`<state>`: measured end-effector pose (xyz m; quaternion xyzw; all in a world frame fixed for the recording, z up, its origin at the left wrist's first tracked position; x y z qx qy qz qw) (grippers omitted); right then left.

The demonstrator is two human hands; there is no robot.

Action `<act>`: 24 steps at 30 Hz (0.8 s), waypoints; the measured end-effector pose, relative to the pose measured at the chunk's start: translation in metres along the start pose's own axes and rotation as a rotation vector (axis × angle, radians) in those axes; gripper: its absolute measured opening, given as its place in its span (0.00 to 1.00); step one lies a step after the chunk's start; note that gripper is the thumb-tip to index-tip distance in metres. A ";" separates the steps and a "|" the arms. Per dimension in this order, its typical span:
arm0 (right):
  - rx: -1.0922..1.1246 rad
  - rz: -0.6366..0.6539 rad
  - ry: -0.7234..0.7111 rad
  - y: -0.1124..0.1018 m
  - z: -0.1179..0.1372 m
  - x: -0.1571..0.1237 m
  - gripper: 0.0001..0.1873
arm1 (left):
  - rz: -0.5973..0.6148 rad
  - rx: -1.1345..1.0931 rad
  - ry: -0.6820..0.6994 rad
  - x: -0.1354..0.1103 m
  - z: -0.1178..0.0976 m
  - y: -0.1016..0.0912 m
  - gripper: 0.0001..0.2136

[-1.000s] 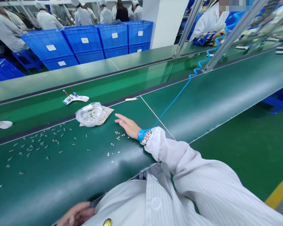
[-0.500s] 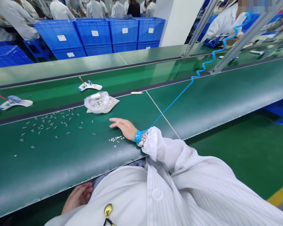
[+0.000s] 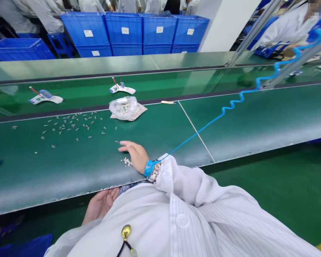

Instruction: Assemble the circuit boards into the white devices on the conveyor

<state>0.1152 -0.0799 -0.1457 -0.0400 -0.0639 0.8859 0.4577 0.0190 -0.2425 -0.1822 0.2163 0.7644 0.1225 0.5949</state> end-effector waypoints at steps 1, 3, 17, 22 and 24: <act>0.014 -0.024 0.014 0.001 -0.003 0.001 0.28 | 0.003 -0.025 0.001 -0.001 0.001 0.001 0.13; 0.036 -0.032 0.034 0.006 -0.007 0.002 0.27 | 0.013 -0.067 0.003 -0.003 0.004 0.004 0.13; 0.118 0.348 0.108 0.069 0.014 -0.021 0.21 | 0.118 -0.254 -0.047 -0.001 0.008 0.012 0.16; 0.152 0.496 0.173 0.083 0.023 -0.038 0.18 | 0.107 -0.303 -0.029 -0.005 0.008 0.009 0.14; 0.166 0.518 0.194 0.084 0.025 -0.040 0.16 | 0.101 -0.316 -0.009 -0.007 0.008 0.008 0.14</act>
Point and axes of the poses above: each hand's wrist, its own x-axis towards the middle knuckle, its own y-axis out of the palm, z = x × y, the point moved 2 cm from there along x, towards the middle knuckle, and after that the axes turned 4 degrees about -x, right-handed, at the moved point
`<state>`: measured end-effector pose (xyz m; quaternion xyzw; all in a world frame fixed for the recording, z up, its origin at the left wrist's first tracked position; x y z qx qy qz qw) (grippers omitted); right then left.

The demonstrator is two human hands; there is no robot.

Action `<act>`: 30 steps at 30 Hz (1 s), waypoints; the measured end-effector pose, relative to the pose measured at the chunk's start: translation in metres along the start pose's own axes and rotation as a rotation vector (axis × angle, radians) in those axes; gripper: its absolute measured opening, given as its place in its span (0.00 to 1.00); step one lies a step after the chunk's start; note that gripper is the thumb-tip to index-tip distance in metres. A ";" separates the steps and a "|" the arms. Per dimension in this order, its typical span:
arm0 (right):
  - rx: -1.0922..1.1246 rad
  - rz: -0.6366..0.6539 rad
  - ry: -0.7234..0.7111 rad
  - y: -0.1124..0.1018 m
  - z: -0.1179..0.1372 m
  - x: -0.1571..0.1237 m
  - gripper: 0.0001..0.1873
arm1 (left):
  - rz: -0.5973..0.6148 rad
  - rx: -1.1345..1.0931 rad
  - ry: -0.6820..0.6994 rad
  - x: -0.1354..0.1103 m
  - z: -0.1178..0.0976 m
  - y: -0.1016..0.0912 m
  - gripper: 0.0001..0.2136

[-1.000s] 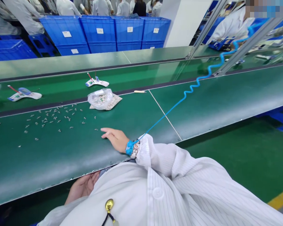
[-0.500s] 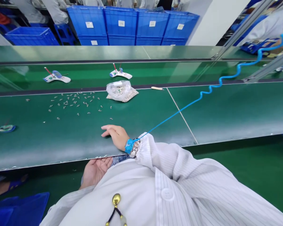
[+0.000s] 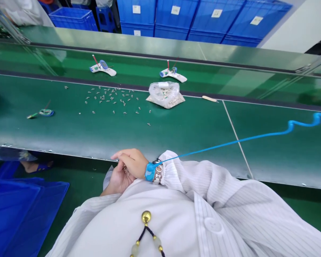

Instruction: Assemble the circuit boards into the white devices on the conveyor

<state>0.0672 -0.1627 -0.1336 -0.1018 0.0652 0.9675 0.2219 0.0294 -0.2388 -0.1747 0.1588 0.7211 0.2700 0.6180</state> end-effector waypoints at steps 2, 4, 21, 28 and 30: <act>0.027 0.013 0.019 0.000 0.001 -0.002 0.15 | -0.004 -0.001 0.007 -0.002 0.000 0.000 0.14; 0.067 0.024 0.044 0.000 0.002 -0.003 0.16 | -0.007 0.008 0.002 -0.003 0.001 0.002 0.15; 0.409 -0.599 0.014 -0.143 0.013 -0.018 0.15 | -0.020 0.531 -0.050 -0.057 -0.062 0.018 0.19; 0.411 -0.754 0.042 -0.198 0.004 -0.036 0.15 | 0.132 0.811 0.118 0.013 -0.056 0.225 0.09; 0.380 -0.735 0.059 -0.202 0.005 -0.038 0.16 | 0.136 0.881 0.175 0.042 -0.047 0.269 0.12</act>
Point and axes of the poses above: each hand's wrist, its own x-axis towards the middle knuckle, its own y-axis out of the palm, z = x × y, the point moved 2 cm from there along x, towards the middle knuckle, and after that the axes turned 4 degrees about -x, right-handed, at the moved point
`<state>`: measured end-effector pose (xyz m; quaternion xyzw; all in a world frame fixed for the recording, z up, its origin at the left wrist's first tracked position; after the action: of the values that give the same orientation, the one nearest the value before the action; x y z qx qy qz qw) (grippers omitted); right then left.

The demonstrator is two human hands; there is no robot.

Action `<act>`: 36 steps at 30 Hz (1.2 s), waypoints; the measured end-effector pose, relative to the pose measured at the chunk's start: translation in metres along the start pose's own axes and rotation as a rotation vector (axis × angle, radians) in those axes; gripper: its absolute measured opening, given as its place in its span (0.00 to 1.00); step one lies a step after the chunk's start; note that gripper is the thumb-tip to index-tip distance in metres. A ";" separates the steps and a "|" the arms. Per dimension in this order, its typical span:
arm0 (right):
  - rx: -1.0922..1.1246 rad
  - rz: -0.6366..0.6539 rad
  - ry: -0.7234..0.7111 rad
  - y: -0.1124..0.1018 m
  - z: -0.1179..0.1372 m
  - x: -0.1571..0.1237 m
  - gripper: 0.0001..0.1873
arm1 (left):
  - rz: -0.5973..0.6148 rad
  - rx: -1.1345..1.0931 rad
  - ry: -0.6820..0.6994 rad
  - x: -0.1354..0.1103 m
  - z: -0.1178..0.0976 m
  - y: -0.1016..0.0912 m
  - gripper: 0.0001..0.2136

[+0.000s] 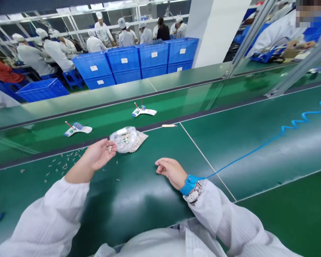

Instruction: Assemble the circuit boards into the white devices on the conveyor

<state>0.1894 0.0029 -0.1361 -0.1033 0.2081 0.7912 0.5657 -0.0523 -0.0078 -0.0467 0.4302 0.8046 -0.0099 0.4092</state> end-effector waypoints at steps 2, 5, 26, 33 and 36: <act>-0.056 0.014 0.000 -0.005 0.003 0.001 0.17 | -0.013 0.073 0.035 0.024 -0.013 0.022 0.15; -0.196 0.017 -0.024 -0.016 0.014 0.011 0.17 | -0.028 0.176 0.074 0.033 -0.023 0.036 0.16; -1.228 0.057 -0.285 -0.003 0.154 0.208 0.15 | 0.155 0.396 0.376 -0.015 0.000 -0.004 0.19; -0.619 0.636 -0.265 0.021 0.135 0.084 0.28 | 0.211 0.197 0.375 -0.005 0.004 0.017 0.22; -0.345 0.854 -0.145 0.046 0.117 0.047 0.34 | 0.319 0.141 0.339 -0.015 0.016 0.030 0.24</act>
<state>0.1383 0.0827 -0.0413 -0.0456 0.0574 0.9815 0.1770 -0.0164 -0.0052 -0.0371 0.5747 0.7810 0.0709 0.2337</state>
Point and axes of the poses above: each hand's wrist, its own x-axis towards the middle knuckle, its own y-axis out of the palm, z = x × y, the point moved 2 cm from there along x, towards the middle knuckle, and after that the axes turned 4 degrees about -x, right-handed, at the moved point
